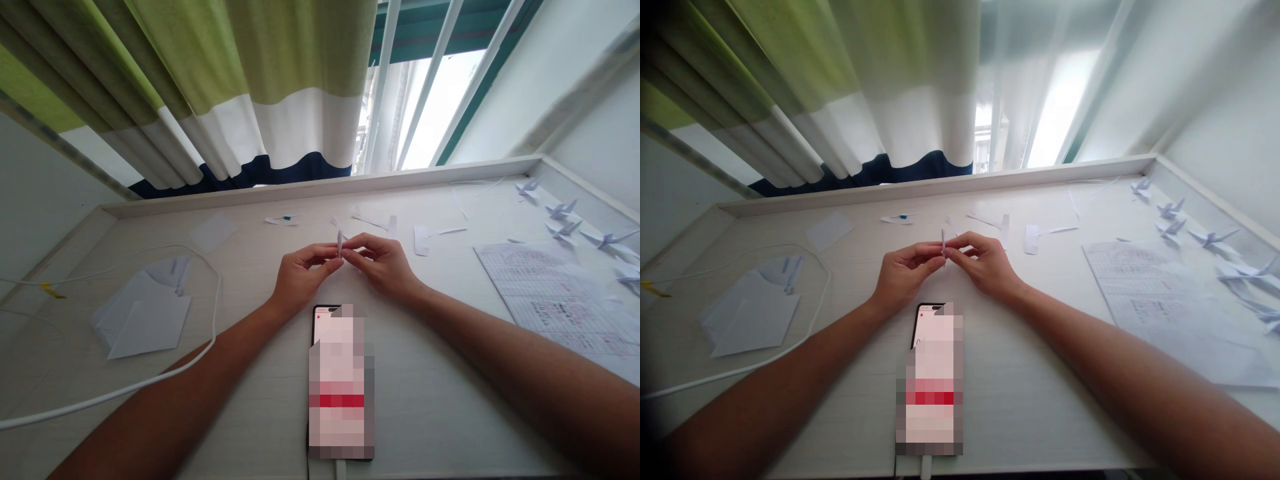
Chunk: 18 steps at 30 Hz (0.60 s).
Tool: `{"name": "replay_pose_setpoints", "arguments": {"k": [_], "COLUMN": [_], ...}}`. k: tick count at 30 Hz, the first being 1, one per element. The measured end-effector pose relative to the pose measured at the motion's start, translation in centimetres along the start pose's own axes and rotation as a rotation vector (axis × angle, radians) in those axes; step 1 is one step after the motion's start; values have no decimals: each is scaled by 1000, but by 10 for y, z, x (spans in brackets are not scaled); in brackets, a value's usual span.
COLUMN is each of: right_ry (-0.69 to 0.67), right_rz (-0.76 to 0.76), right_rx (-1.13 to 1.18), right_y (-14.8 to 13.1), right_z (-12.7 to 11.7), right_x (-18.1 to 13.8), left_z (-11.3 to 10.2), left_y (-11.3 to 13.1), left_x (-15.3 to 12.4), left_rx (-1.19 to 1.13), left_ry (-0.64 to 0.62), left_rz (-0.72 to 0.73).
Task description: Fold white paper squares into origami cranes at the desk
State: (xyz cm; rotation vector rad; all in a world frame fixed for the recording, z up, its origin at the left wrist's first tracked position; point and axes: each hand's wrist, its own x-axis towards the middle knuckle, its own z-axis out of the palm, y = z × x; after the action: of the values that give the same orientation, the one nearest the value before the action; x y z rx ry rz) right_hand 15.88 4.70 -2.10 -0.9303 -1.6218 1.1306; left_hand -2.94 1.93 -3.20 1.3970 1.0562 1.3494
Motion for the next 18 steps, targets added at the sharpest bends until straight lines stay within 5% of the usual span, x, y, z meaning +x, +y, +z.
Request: {"name": "replay_pose_setpoints", "arguments": {"k": [6, 18], "right_ry": [-37, -64], "right_rz": [71, 174], "right_rx": [92, 142], "right_y": [0, 1], "right_z": [2, 2], "right_x": [1, 2], "left_z": [-1, -2], "left_y": [-4, -9], "left_x": [-2, 1], "left_rx": [123, 63], "left_ry": [45, 63], "left_rz": [117, 52]}}
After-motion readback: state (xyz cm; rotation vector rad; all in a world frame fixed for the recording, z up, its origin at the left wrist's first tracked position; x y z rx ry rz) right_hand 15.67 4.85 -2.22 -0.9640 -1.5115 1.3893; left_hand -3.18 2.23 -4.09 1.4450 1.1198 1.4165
